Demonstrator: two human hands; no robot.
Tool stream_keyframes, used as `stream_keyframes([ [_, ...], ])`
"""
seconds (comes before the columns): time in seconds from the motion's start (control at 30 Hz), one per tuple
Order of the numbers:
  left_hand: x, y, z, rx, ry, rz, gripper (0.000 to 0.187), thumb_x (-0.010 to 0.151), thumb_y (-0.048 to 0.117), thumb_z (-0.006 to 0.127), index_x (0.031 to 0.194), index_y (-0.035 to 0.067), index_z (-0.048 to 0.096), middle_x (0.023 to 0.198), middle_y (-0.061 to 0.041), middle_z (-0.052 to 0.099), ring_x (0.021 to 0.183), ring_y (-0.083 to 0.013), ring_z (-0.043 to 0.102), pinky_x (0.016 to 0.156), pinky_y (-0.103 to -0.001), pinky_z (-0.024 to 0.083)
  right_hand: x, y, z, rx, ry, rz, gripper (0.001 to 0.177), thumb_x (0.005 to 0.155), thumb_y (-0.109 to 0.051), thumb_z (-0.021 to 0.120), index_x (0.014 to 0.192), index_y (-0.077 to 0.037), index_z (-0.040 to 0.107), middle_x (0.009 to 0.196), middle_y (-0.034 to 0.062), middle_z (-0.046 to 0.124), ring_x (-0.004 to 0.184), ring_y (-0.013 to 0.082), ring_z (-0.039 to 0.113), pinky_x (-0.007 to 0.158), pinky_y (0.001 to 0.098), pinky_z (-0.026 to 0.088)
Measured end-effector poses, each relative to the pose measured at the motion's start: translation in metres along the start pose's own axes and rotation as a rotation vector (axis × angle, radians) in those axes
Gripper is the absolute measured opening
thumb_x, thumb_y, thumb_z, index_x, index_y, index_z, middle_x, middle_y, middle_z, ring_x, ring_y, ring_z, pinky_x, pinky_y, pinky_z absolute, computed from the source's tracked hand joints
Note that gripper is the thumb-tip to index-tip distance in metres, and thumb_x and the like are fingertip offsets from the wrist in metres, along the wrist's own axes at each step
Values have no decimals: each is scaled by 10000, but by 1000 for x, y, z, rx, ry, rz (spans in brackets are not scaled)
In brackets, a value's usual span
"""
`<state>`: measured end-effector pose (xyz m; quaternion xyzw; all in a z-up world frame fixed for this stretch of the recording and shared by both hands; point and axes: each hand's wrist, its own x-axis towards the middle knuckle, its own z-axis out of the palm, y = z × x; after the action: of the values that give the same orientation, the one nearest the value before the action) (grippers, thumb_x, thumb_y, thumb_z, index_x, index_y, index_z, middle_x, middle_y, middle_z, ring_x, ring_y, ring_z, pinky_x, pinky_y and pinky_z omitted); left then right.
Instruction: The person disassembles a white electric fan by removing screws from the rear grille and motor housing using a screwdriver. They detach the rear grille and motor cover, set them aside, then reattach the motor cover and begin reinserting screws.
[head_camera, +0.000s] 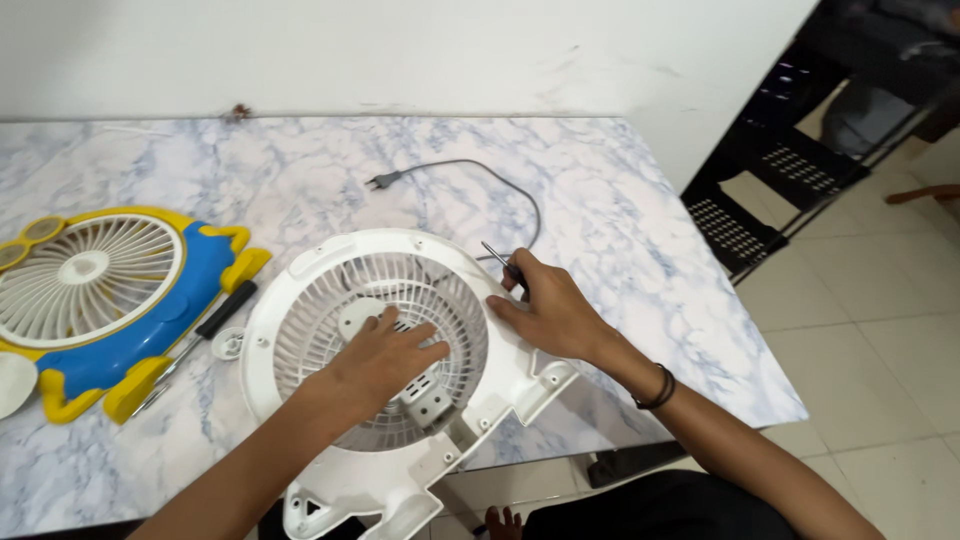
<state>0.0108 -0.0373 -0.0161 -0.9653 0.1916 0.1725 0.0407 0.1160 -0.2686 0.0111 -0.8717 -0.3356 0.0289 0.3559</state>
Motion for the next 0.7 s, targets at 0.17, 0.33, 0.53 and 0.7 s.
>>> stream_keyframes([
  [0.17,0,13,-3,49,108,-59,911,712,-98,775,1463,289,434,1564,-191,304,1367,-577,290,1143,-601,336,-7,8,-11,-72,236,-149,269,844,-167,793,967,-25,600,862,116,654,679,196,601,579,338,505],
  [0.33,-27,6,-17,-214,160,-115,1171,609,-94,841,1566,329,318,1662,-215,139,1471,-532,153,1166,-523,301,-17,-1,-19,-47,351,-233,237,895,-116,791,859,-21,577,671,68,559,570,132,487,517,296,420],
  [0.53,-106,-26,-36,-526,704,34,856,676,128,917,1430,137,512,1490,-219,446,1387,-420,388,1131,-501,372,-36,-44,-23,-57,179,-168,243,910,-139,768,830,-25,568,432,70,447,403,126,344,433,310,276],
  [0.7,-169,-44,-23,-651,1035,-73,475,796,104,857,1230,44,672,1264,-106,712,1208,-284,676,1025,-389,536,-34,-76,-11,-79,-147,-162,140,925,-160,697,1024,-64,726,460,96,599,341,155,488,400,336,357],
])
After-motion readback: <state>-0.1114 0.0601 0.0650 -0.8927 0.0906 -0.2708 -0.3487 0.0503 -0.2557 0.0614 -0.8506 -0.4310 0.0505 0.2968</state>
